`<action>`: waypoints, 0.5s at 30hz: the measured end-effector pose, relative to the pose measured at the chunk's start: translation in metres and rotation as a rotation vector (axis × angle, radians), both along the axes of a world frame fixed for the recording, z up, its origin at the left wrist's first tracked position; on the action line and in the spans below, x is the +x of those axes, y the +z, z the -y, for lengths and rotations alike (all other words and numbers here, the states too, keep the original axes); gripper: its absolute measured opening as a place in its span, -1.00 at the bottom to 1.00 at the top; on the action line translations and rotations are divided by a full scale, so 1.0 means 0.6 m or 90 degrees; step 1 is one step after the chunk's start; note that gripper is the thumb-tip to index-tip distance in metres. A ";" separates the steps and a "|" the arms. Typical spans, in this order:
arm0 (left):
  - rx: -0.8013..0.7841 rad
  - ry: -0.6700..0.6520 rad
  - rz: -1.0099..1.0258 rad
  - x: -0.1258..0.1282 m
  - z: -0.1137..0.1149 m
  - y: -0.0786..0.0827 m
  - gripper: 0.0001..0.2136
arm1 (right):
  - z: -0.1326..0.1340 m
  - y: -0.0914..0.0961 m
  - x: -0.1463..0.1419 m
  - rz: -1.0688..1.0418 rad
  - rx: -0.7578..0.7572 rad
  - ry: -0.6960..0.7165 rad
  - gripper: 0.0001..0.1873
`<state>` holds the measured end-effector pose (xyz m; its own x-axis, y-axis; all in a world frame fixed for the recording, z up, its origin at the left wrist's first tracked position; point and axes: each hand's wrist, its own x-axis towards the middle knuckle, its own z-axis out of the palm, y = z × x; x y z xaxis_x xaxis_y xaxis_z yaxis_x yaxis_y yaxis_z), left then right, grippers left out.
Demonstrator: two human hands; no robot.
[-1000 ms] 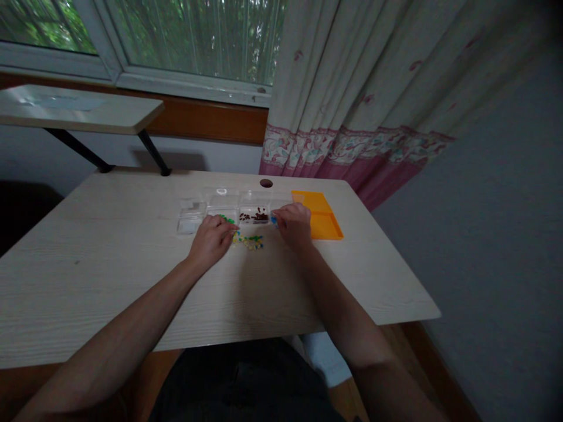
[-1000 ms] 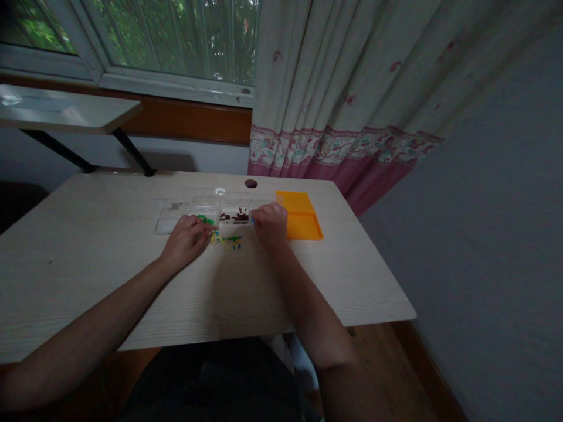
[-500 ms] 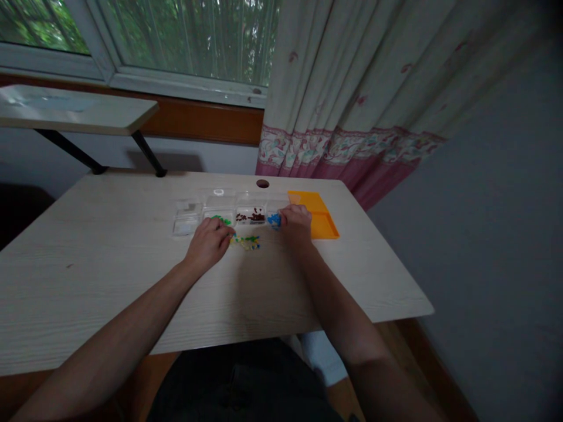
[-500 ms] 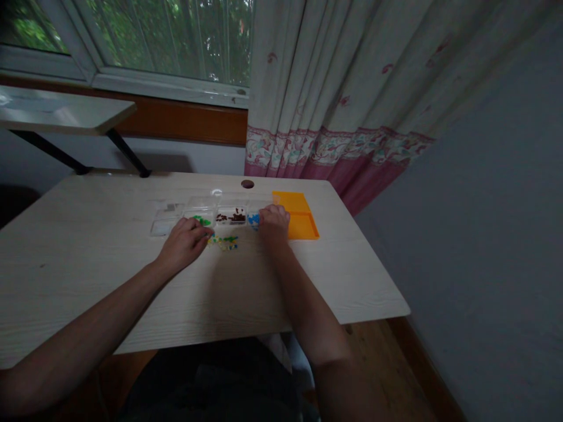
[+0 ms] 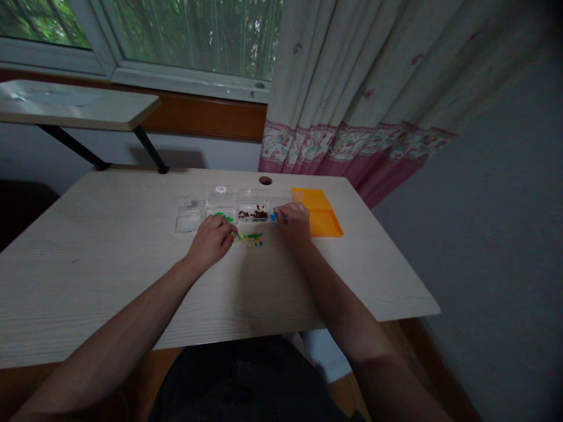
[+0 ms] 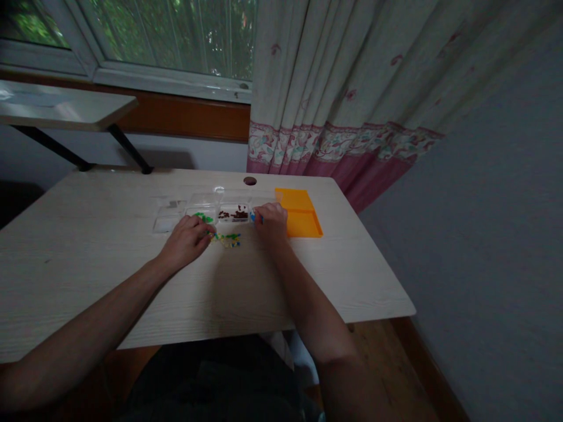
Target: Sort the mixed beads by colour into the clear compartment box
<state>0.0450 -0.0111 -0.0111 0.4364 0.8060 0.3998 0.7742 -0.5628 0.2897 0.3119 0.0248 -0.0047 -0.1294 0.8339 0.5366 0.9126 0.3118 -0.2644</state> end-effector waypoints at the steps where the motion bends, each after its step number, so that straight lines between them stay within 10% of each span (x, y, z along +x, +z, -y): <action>1: 0.000 0.000 -0.002 0.000 0.000 0.000 -0.81 | 0.000 0.000 0.000 0.000 -0.002 0.003 -0.77; 15: -0.007 -0.032 0.005 0.003 -0.001 0.002 -0.86 | 0.000 -0.001 -0.005 -0.011 -0.012 0.019 -0.73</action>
<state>0.0465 -0.0107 -0.0099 0.4726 0.7876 0.3955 0.7428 -0.5975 0.3022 0.3090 0.0249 -0.0051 -0.1452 0.8400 0.5229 0.8981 0.3336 -0.2865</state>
